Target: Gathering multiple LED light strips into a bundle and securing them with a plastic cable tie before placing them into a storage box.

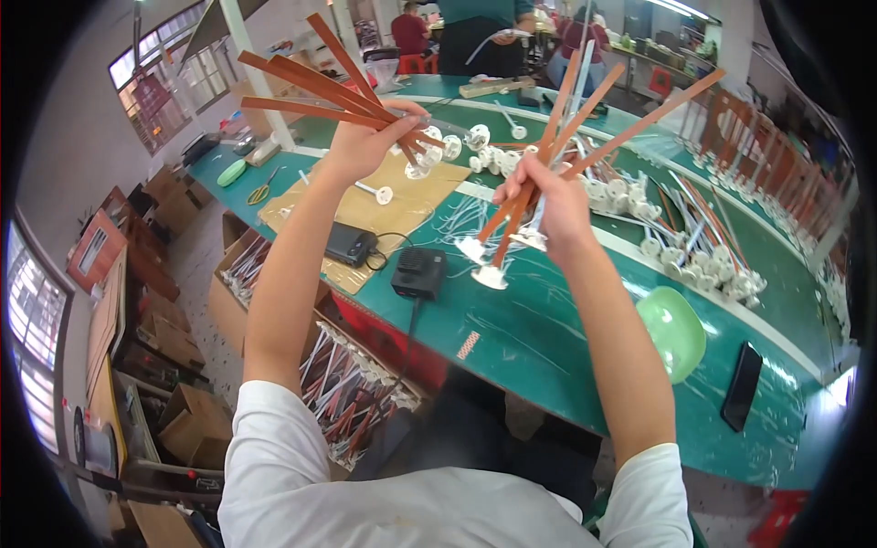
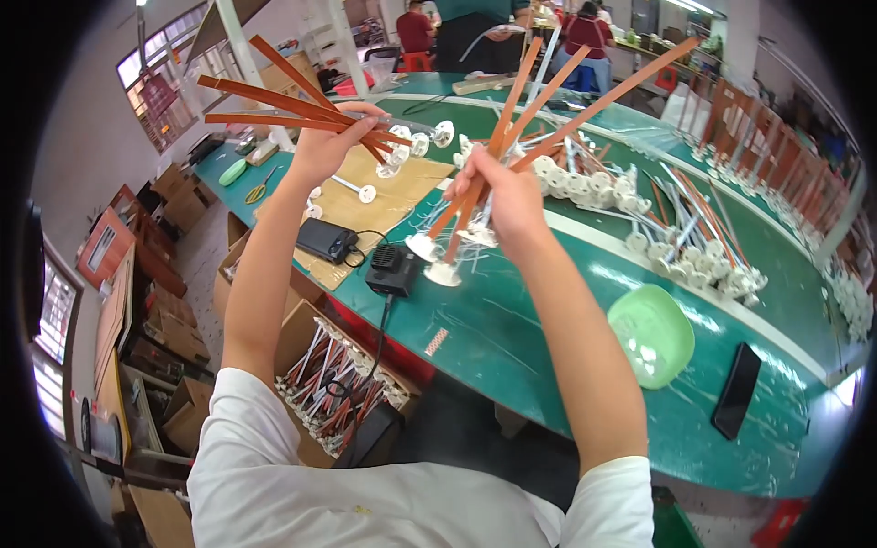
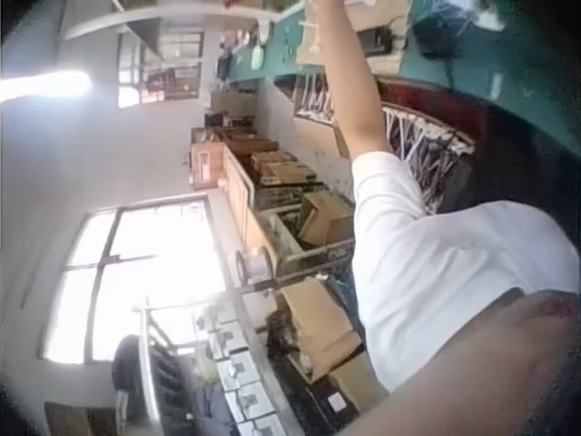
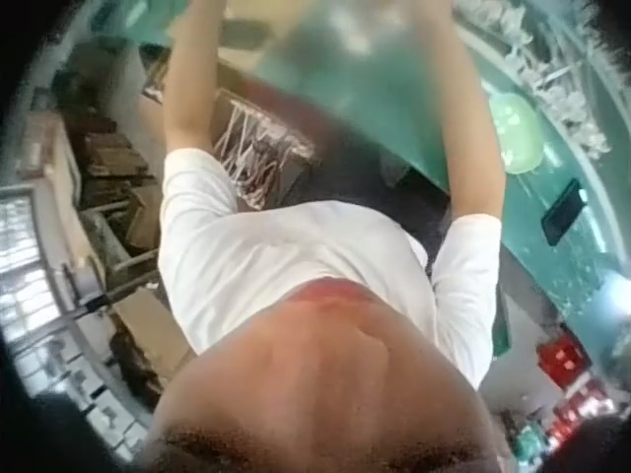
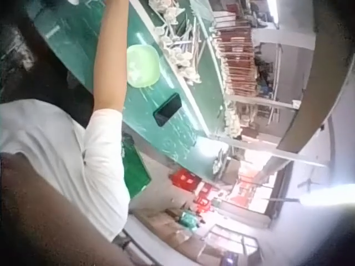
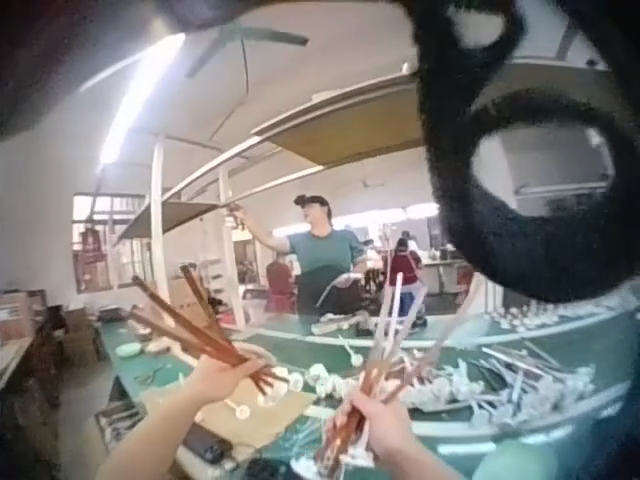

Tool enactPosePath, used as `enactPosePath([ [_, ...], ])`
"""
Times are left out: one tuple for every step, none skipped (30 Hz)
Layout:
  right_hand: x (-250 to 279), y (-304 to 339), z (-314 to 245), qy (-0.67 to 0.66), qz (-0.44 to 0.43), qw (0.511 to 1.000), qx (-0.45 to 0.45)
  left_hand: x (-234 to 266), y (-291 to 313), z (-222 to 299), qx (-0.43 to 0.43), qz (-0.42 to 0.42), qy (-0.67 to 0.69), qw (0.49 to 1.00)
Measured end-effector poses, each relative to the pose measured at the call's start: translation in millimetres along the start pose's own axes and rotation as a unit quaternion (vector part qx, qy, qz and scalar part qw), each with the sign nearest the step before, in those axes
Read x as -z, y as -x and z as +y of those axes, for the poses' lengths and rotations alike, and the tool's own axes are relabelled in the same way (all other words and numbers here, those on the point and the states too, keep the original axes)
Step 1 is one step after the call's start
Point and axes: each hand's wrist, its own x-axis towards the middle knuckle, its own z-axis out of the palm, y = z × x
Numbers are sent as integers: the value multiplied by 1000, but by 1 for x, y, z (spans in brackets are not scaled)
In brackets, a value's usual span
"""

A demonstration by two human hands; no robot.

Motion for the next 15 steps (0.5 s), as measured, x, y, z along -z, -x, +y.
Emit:
enactPosePath([
  [11, 10, -8, 16, -2, 1000, 21, -9, 5, 8, -14, -18, -3, 1000],
  [15, 23, -18, 26, 27, 999, 27, -21, 8, 16, -55, -1, 26, 998],
  [25, 33, -22, 28, 33, 998, 49, -29, 10, 25, -57, -7, 33, 998],
  [33, 46, -25, 47, 47, 996, 52, -36, 12, 34, -38, -30, 48, 998],
  [39, 58, -27, 66, 60, 995, 54, -44, 15, 42, -17, -52, 63, 996],
  [43, 68, -27, 68, 68, 994, 52, -54, 18, 50, 18, -52, 91, 994],
  [49, 79, -27, 106, 82, 990, 47, -65, 22, 58, 22, -59, 98, 993],
  [54, 89, -27, 144, 94, 984, 42, -74, 25, 64, 27, -74, 76, 994],
  [59, 99, -28, 146, 102, 983, 36, -85, 28, 67, 32, -88, 53, 994],
  [62, 107, -26, 167, 97, 980, 42, -96, 31, 67, 45, -99, 77, 991],
  [65, 115, -25, 187, 91, 977, 48, -107, 39, 67, 51, -105, 82, 990],
  [66, 123, -23, 196, 99, 975, 44, -117, 47, 69, 61, -118, 79, 988],
  [69, 130, -22, 197, 101, 974, 41, -127, 51, 73, 67, -127, 74, 987],
  [72, 136, -19, 211, 110, 970, 45, -137, 58, 75, 85, -143, 86, 982],
  [75, 141, -16, 225, 118, 966, 48, -145, 65, 76, 87, -144, 87, 982],
])
